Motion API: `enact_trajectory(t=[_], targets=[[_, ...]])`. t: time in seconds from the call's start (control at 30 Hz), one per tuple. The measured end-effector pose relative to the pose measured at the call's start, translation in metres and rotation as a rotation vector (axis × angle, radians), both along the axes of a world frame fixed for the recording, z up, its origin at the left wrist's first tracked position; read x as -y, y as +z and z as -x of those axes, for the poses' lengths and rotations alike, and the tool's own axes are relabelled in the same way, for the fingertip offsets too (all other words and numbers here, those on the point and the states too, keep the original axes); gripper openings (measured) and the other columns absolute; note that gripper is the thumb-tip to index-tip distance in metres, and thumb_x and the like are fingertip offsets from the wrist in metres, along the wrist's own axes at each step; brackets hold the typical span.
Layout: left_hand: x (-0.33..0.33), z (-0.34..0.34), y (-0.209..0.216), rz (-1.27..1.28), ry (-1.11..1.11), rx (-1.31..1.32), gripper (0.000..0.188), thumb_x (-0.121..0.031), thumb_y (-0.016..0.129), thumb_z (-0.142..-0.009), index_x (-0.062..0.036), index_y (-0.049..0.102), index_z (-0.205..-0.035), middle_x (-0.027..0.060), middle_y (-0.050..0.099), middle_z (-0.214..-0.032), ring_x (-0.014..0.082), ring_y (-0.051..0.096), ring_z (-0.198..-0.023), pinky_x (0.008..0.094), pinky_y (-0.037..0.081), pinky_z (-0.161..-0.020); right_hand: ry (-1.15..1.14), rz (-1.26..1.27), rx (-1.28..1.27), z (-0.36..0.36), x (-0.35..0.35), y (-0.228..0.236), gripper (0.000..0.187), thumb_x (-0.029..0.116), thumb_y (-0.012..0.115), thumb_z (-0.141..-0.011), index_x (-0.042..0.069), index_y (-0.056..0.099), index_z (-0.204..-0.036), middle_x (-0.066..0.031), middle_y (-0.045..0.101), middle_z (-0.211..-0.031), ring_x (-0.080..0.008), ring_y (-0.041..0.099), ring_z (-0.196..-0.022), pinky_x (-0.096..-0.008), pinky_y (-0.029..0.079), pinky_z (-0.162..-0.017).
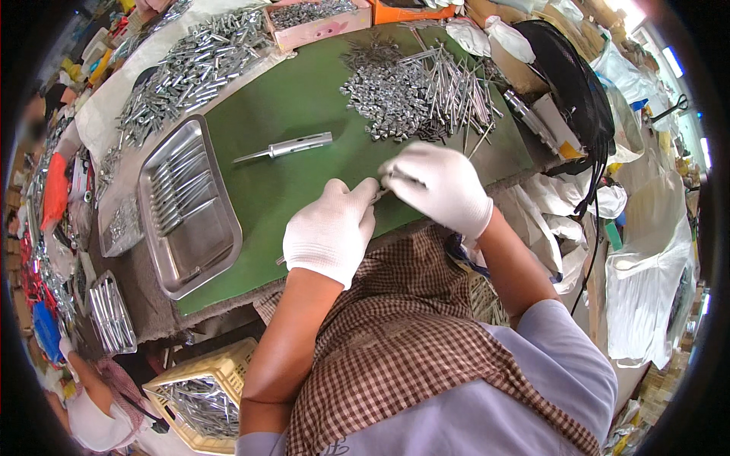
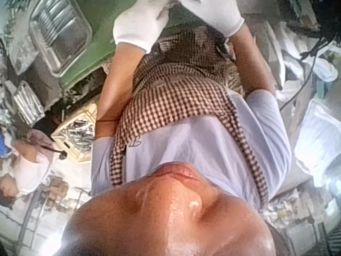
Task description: Assembling small metal pins and components into larger mechanical assemblies at a workstation.
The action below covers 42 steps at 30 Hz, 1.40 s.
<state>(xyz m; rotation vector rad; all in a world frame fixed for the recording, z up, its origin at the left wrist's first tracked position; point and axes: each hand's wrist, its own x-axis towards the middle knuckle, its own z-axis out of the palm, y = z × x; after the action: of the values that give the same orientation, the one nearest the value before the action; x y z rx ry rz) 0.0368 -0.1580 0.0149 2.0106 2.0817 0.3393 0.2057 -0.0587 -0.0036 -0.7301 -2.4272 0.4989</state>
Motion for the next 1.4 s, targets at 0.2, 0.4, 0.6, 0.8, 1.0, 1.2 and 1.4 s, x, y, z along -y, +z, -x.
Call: enact_trajectory(t=[0.2, 0.4, 0.6, 0.8, 1.0, 1.2, 1.4], targets=[[-0.002, -0.001, 0.0, 0.021, 0.004, -0.023, 0.022, -0.025, 0.056, -0.086, -0.0244, 0.061, -0.108, 0.0084, 0.059, -0.085, 0.0304, 0.064, -0.072, 0.042, 0.053, -0.063, -0.174, -0.159, 0.188, 0.043, -0.037, 0.006, 0.012, 0.022, 0.06, -0.087, 0.011, 0.062, -0.091, -0.0112, 0.058, -0.089, -0.0305, 0.064, -0.075, -0.0427, 0.053, -0.064], [0.0, -0.003, 0.005, 0.073, 0.026, -0.034, 0.022, -0.025, 0.056, -0.087, -0.0262, 0.061, -0.108, 0.0076, 0.06, -0.087, 0.0296, 0.064, -0.072, 0.041, 0.053, -0.064, -0.063, -0.37, 0.282, 0.035, -0.043, -0.013, 0.009, 0.016, 0.057, -0.085, 0.009, 0.054, -0.089, -0.0097, 0.054, -0.086, -0.0259, 0.064, -0.078, -0.037, 0.054, -0.065], [-0.003, -0.003, 0.006, 0.085, 0.019, -0.035, 0.021, -0.026, 0.057, -0.087, -0.026, 0.061, -0.107, 0.0079, 0.06, -0.087, 0.03, 0.064, -0.072, 0.0413, 0.052, -0.063, 0.038, -0.375, 0.232, 0.001, -0.041, -0.002, 0.009, 0.018, 0.057, -0.085, 0.012, 0.059, -0.091, -0.008, 0.054, -0.089, -0.026, 0.063, -0.08, -0.0371, 0.053, -0.066], [0.001, -0.004, 0.007, 0.042, -0.008, -0.027, 0.02, -0.025, 0.058, -0.087, -0.0249, 0.062, -0.106, 0.0077, 0.06, -0.086, 0.03, 0.064, -0.07, 0.0415, 0.052, -0.062, -0.023, -0.054, 0.108, -0.031, -0.007, 0.004, 0.018, 0.021, 0.07, -0.079, 0.013, 0.067, -0.095, -0.0063, 0.061, -0.091, -0.026, 0.063, -0.081, -0.0362, 0.052, -0.069], [0.001, -0.009, 0.006, 0.013, -0.041, -0.006, 0.021, -0.025, 0.058, -0.087, -0.0244, 0.063, -0.107, 0.0074, 0.059, -0.085, 0.0296, 0.064, -0.071, 0.0413, 0.052, -0.063, -0.018, -0.027, 0.206, -0.029, 0.005, -0.005, 0.014, 0.021, 0.068, -0.079, 0.016, 0.065, -0.092, -0.0054, 0.059, -0.09, -0.0273, 0.062, -0.081, -0.0384, 0.051, -0.068], [0.002, -0.014, 0.006, 0.061, -0.043, -0.028, 0.019, -0.024, 0.059, -0.087, -0.0241, 0.06, -0.106, 0.0092, 0.058, -0.084, 0.0315, 0.064, -0.066, 0.0426, 0.053, -0.058, -0.22, 0.035, -0.044, -0.031, -0.019, -0.008, 0.012, 0.018, 0.069, -0.08, 0.007, 0.066, -0.083, -0.0086, 0.061, -0.079, -0.0278, 0.063, -0.075, -0.0359, 0.049, -0.067], [0.001, -0.019, 0.008, 0.062, 0.006, -0.02, 0.019, -0.027, 0.059, -0.088, -0.0261, 0.063, -0.107, 0.0078, 0.059, -0.084, 0.0283, 0.064, -0.07, 0.0395, 0.053, -0.061, -0.449, -0.022, 0.094, -0.015, -0.022, -0.009, 0.018, 0.025, 0.068, -0.079, 0.007, 0.066, -0.081, -0.0122, 0.06, -0.08, -0.0324, 0.061, -0.074, -0.0403, 0.048, -0.065]])
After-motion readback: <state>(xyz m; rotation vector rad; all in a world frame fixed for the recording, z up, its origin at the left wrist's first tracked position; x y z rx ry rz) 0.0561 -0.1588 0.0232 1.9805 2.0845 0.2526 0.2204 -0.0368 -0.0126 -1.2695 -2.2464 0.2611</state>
